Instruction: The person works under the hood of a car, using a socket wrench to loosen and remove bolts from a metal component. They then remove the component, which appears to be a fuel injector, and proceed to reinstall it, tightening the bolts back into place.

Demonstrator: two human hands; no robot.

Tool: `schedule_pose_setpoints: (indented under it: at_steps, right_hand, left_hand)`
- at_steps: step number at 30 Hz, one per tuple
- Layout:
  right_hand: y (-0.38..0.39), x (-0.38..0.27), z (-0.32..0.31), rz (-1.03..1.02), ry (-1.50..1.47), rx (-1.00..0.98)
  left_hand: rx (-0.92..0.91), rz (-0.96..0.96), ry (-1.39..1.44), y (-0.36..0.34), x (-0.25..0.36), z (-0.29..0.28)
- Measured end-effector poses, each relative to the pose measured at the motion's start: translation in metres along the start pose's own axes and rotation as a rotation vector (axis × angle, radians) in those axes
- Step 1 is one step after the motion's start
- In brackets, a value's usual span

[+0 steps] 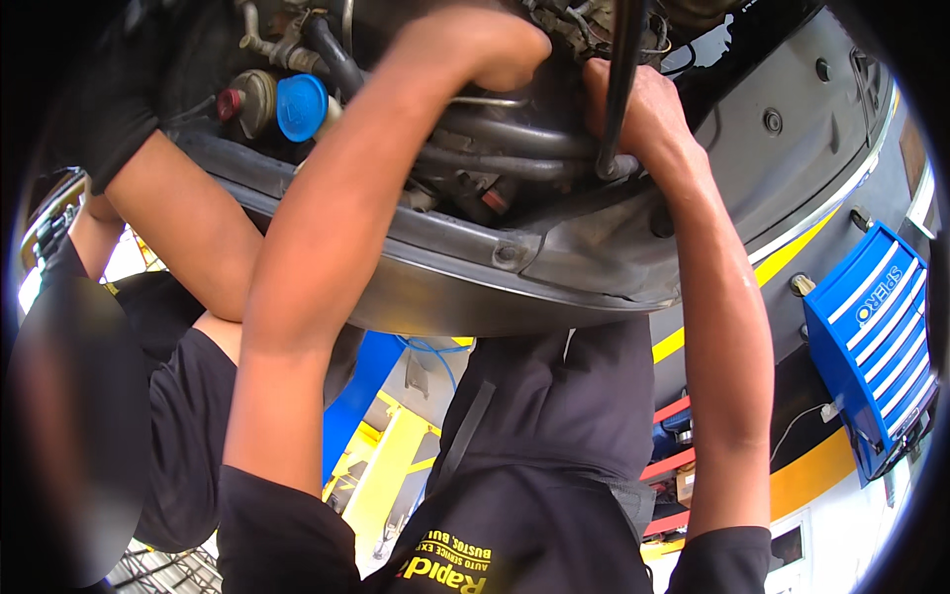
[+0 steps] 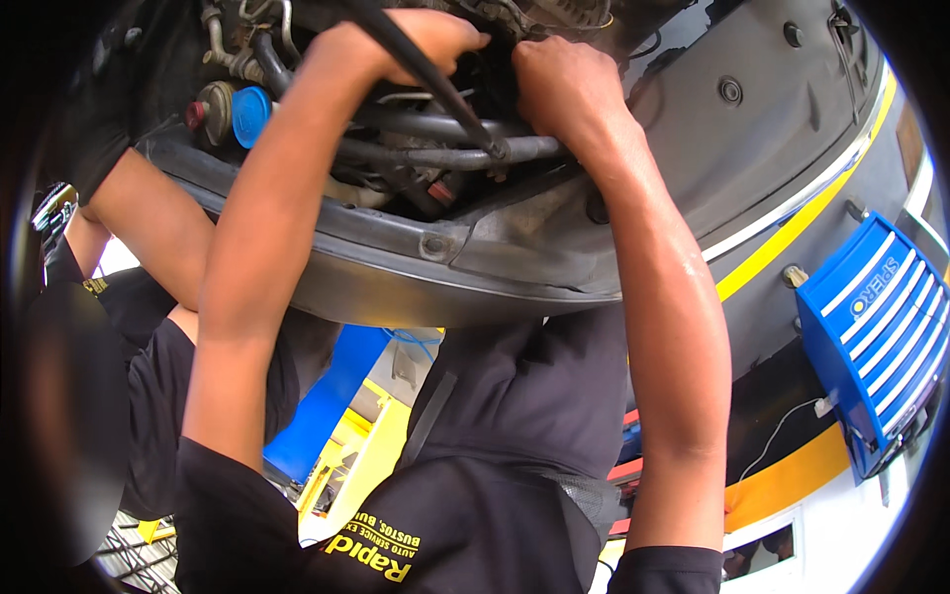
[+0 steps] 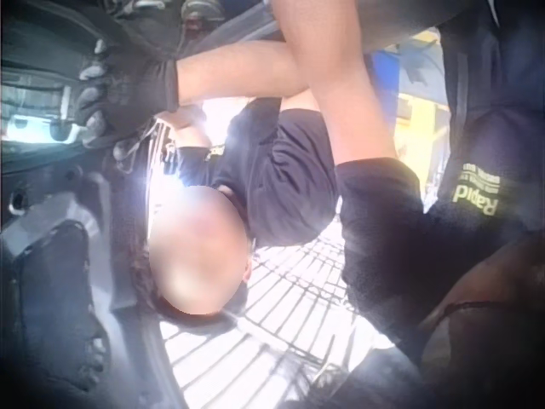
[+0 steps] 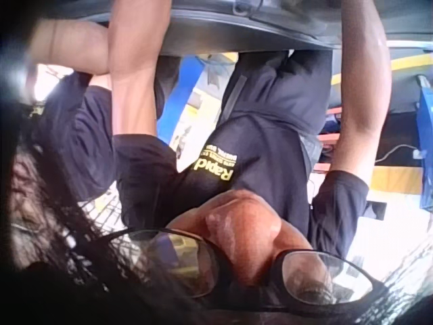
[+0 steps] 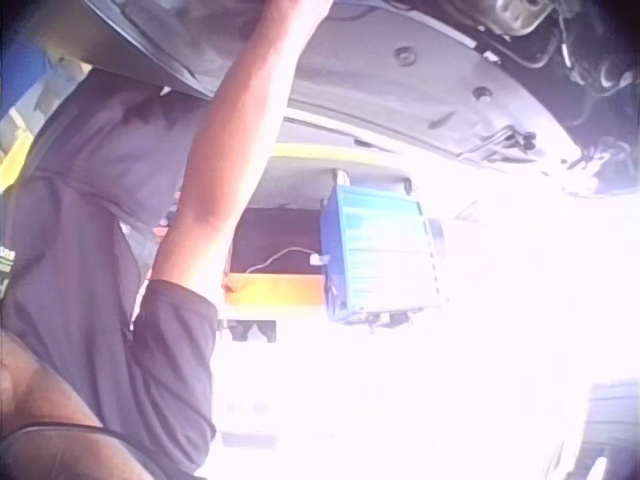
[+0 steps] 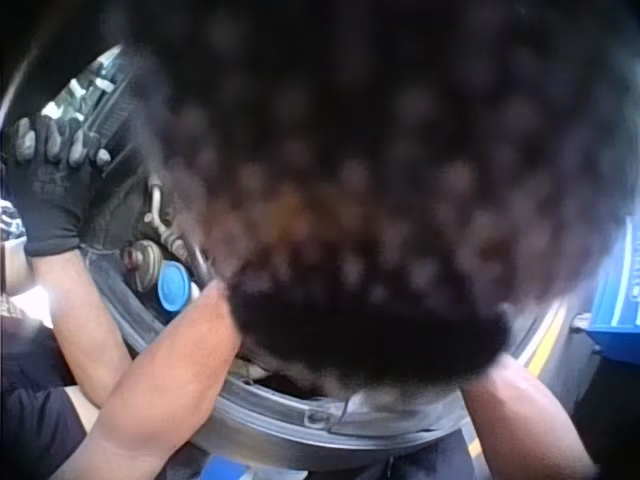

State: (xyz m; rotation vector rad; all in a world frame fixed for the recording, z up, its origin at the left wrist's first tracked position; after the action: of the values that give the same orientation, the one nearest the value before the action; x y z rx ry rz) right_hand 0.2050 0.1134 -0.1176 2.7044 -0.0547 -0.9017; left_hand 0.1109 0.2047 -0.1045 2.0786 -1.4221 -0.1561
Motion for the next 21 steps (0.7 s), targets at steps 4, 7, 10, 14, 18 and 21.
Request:
schedule_pose_setpoints:
  at_steps: [4,7,10,14,18,21]
  right_hand:
    - [0.0,-0.011,-0.005,-0.026,-0.068,0.023]
    - [0.0,-0.013,-0.011,-0.037,-0.112,0.085]
    - [0.001,-0.016,-0.015,-0.032,-0.147,0.077]
    - [0.002,-0.013,-0.015,-0.055,-0.161,0.113]
    - [0.003,-0.016,-0.016,-0.106,-0.199,0.111]
    - [-0.001,-0.021,-0.015,-0.183,-0.305,0.095]
  left_hand:
    - [-0.064,-0.003,0.272,0.041,-0.034,-0.029]
    - [-0.112,-0.158,0.405,0.052,-0.054,-0.027]
    - [-0.099,-0.126,0.263,0.055,-0.053,-0.035]
    - [-0.077,-0.136,0.327,0.057,-0.04,-0.05]
    - [-0.126,-0.222,0.387,0.06,-0.034,-0.051]
    - [-0.118,-0.184,0.41,0.058,-0.033,-0.05]
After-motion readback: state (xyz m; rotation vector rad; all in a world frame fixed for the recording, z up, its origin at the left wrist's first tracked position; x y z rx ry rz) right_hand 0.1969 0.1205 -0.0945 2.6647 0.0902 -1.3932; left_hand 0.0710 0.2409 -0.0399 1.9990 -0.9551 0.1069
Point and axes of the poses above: each hand's wrist, its own y-axis away from the middle knuckle, its own z-axis out of the palm, x = y × z, the point moved 8 cm from there along -y, towards the middle knuckle, and after that the axes turned 15 degrees about -y, right-handed, at the moved point
